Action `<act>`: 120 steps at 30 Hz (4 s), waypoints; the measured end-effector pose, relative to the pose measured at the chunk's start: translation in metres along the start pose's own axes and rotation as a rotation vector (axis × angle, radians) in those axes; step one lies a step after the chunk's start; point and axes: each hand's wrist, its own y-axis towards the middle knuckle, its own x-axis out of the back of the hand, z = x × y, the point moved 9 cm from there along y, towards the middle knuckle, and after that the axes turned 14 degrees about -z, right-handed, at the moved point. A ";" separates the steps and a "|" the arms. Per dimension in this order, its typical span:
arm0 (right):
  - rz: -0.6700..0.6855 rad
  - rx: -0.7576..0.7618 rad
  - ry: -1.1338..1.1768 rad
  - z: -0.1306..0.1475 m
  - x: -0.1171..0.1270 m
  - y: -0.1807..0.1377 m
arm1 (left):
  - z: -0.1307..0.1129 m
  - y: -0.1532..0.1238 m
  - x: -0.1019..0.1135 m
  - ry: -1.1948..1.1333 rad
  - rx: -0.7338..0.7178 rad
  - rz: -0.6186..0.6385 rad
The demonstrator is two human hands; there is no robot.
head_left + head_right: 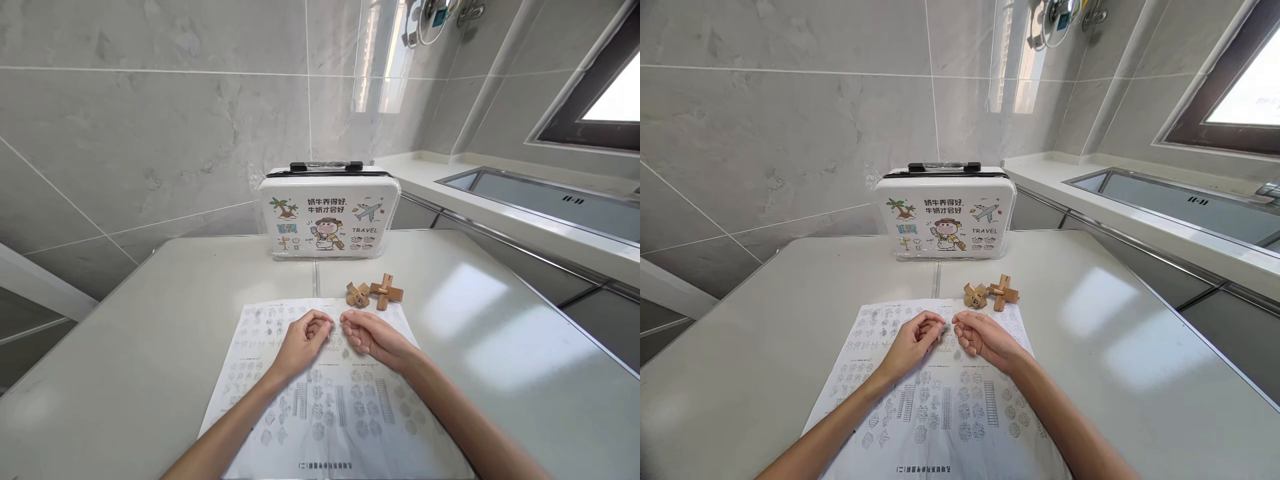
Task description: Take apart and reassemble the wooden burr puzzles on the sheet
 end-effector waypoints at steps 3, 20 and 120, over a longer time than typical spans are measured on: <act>0.001 0.000 0.000 0.000 0.000 0.000 | 0.000 0.000 0.000 0.000 -0.001 -0.001; -0.011 0.001 0.000 0.000 0.001 0.001 | -0.002 0.000 0.000 0.006 -0.006 0.005; -0.029 -0.002 0.042 0.000 0.001 0.000 | 0.000 -0.002 0.000 0.014 -0.004 0.003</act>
